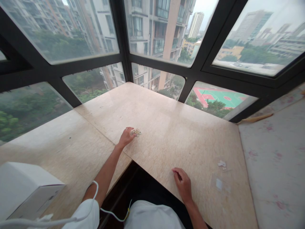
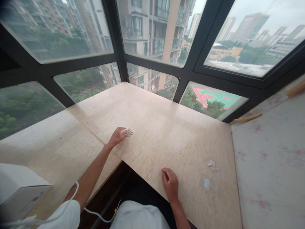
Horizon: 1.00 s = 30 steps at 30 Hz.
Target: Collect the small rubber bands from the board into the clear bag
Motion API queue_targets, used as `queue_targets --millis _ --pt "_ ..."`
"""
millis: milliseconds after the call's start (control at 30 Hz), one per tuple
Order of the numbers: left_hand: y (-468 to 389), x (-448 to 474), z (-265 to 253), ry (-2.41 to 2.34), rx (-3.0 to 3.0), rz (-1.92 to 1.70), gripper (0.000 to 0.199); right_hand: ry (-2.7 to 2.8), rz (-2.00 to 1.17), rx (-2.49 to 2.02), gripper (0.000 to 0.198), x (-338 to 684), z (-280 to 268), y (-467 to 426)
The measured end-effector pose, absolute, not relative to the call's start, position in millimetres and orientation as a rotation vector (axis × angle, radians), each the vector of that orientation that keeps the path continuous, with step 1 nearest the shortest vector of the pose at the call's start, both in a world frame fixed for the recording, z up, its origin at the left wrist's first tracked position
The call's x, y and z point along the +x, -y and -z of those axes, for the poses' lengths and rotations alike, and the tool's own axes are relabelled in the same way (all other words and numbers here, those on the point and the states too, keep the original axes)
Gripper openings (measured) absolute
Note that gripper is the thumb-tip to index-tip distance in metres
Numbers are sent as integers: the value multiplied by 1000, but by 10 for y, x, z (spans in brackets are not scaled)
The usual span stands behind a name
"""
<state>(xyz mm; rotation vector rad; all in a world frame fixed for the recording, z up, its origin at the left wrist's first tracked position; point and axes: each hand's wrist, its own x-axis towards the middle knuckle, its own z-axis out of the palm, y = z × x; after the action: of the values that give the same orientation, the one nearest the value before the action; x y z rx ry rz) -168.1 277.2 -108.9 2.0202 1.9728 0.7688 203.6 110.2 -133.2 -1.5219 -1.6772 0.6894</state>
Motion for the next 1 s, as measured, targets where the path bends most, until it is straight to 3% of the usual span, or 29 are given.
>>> queue_targets --millis 133,333,733,1000 --pt "-2769 -1548 1074 -2175 1956 -525 43 1686 -676 -1526 24 2040 1333 -1102" --pt "-2949 -1222 1065 -2245 1842 -483 16 1685 -689 -1517 24 2047 1334 -1095" --pt "-3127 -1258 1055 -2102 1644 -866 16 1672 -700 -1507 25 2044 1301 -1087" --pt "-3073 -1543 1047 -1981 1499 -1077 31 1687 -680 -1503 24 2055 1314 -1096"
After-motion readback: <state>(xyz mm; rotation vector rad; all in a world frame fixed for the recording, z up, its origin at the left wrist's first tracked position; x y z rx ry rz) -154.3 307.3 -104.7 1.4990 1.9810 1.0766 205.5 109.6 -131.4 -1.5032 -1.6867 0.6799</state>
